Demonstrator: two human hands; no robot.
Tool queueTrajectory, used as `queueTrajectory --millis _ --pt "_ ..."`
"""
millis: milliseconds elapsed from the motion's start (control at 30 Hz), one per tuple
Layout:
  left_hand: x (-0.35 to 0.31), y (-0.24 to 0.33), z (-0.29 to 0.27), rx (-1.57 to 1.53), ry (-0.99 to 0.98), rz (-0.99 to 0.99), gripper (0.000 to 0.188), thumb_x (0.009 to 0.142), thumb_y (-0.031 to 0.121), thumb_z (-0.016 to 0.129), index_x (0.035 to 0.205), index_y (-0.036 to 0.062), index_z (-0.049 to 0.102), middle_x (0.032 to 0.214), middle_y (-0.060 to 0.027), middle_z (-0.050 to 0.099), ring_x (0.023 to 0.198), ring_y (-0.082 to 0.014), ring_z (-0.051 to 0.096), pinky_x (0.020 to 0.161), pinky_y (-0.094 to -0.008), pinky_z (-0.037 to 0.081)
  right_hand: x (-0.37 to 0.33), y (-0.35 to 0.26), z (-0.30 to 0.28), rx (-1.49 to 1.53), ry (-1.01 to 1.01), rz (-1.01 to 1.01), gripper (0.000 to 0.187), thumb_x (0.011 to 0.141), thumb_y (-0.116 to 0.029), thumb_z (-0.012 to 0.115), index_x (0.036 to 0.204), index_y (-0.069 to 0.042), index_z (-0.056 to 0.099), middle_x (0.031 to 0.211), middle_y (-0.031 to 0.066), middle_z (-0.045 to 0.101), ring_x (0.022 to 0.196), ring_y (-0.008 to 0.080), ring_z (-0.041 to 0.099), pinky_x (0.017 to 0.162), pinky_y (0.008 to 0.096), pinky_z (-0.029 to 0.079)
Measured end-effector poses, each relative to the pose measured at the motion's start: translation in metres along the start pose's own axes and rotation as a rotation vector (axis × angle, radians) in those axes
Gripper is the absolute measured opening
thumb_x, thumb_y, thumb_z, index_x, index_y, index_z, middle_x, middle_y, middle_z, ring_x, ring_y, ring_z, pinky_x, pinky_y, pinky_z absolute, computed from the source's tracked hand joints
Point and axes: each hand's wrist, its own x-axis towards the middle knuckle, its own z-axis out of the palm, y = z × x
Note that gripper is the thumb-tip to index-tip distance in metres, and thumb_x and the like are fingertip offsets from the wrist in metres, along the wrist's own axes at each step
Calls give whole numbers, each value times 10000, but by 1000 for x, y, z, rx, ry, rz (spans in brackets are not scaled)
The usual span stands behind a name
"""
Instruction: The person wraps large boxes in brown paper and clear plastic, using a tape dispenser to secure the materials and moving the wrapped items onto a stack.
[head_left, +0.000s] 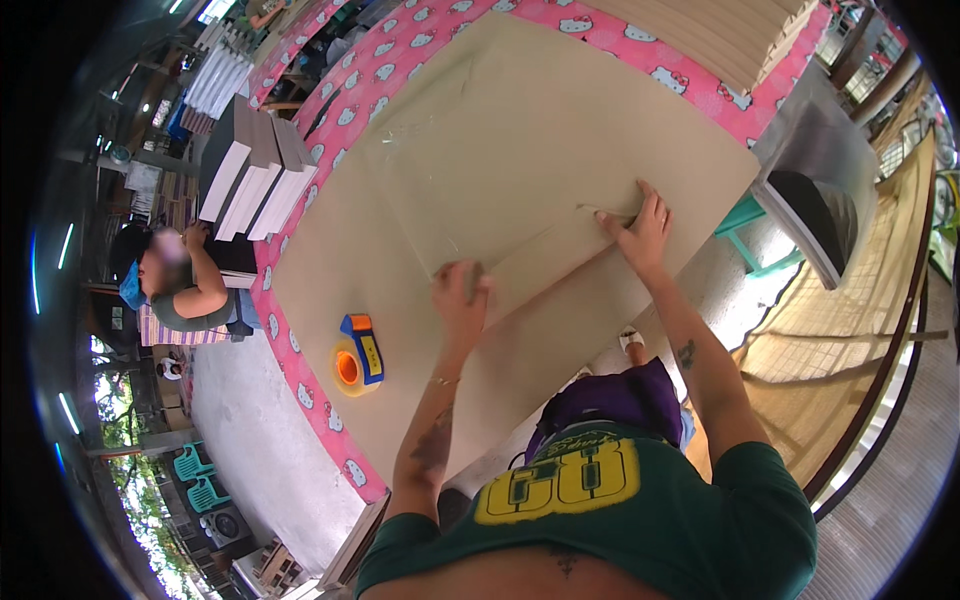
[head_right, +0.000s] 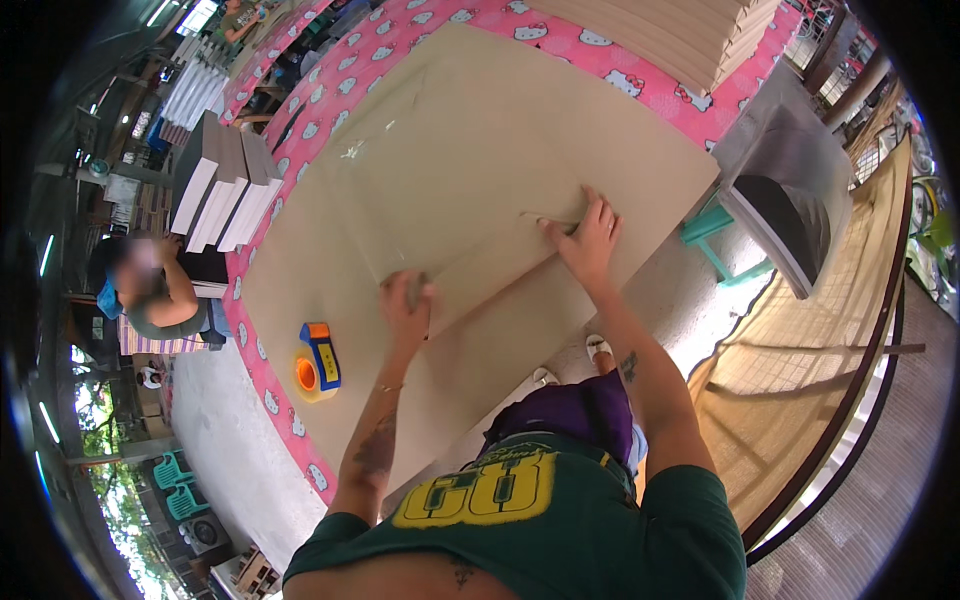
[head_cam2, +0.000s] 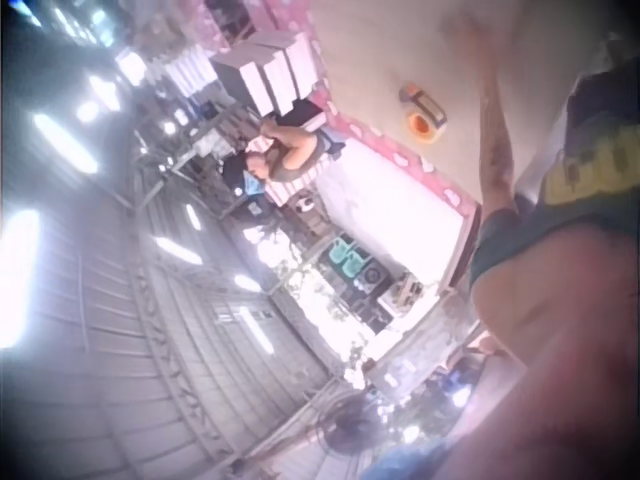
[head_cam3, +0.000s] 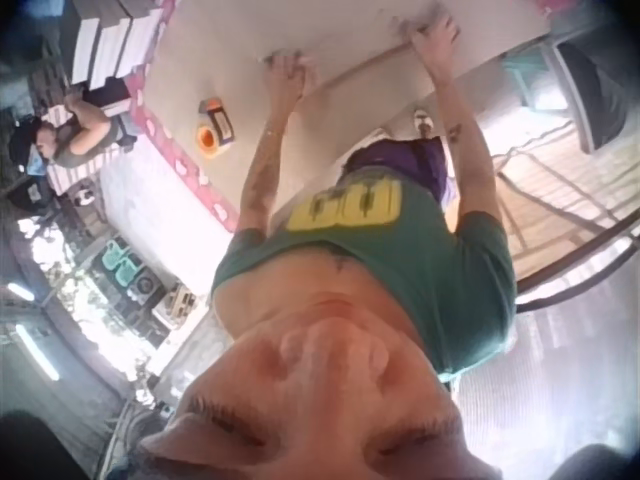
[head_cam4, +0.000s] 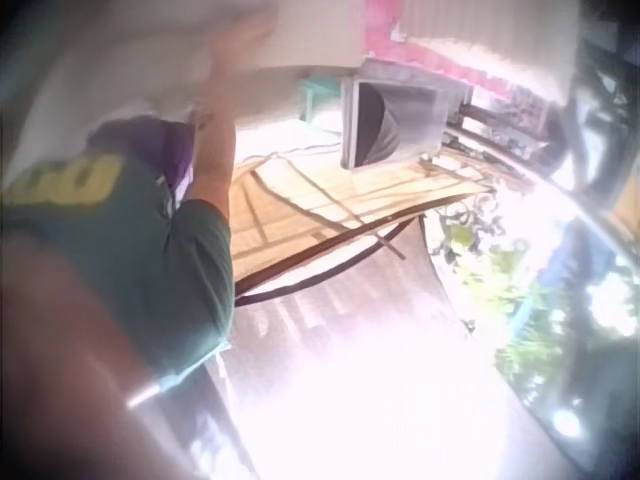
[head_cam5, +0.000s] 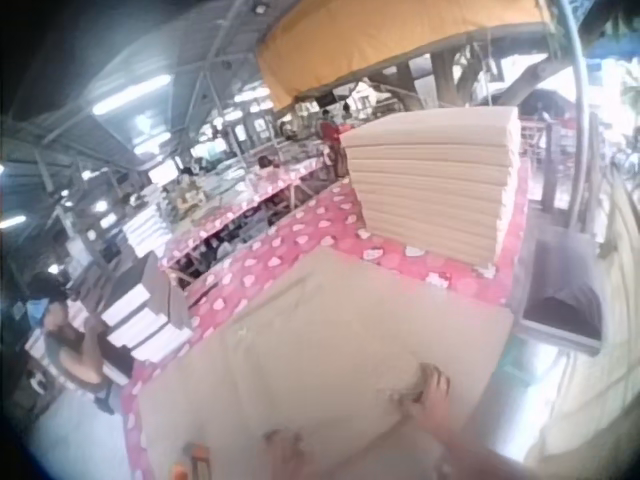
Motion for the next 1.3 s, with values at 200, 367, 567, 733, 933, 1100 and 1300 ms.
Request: queueTrajectory --millis 200,367,567,733,933,1100,1300 --pt "-83 -120 -108 833 123 -467 701 927 344 662 1509 116 344 1211 -282 538 1204 -381 488 1003 -496 380 -3 -5 -3 24 19 60 944 755 -473 794 1479 -82 331 1411 192 434 1377 337 358 1189 573 100" --pt "-59 -159 -142 718 -192 -642 736 958 342 626 1555 122 255 1027 -283 638 929 -418 640 816 -454 503 -10 -7 2 54 -3 35 922 760 -453 788 1482 -101 334 1405 186 430 1376 341 357 1197 582 85" --pt "77 -1 -117 82 -234 145 453 1016 112 501 1467 96 456 1168 -219 669 928 -331 687 758 -369 531 -4 -1 0 38 43 59 928 758 -453 773 1490 -109 318 1381 172 435 1371 347 360 1198 596 94" --pt "182 176 -31 -143 -621 446 389 981 184 554 1347 58 591 1214 -208 665 1008 -278 675 893 -347 511 -6 -5 -2 69 67 53 971 750 -480 775 1491 -73 298 1370 168 438 1361 333 375 1202 583 106" --pt "236 212 70 171 -1185 376 518 863 495 664 1187 96 725 1088 -146 726 933 -230 685 839 -327 521 -12 -6 4 61 93 59 987 746 -484 778 1480 -28 301 1332 159 467 1343 320 400 1206 559 117" --pt "217 152 26 326 -1345 288 490 807 462 686 1196 168 730 996 -105 729 891 -225 682 812 -338 523 -8 -5 2 78 113 52 954 728 -446 800 1466 -57 338 1307 156 491 1332 316 414 1199 572 117" --pt "136 19 -96 499 -1153 237 477 773 422 720 1190 190 724 1041 -128 730 903 -322 690 826 -379 556 -2 -1 -1 -3 81 64 942 724 -440 808 1459 -70 351 1358 167 480 1337 343 407 1199 576 106"
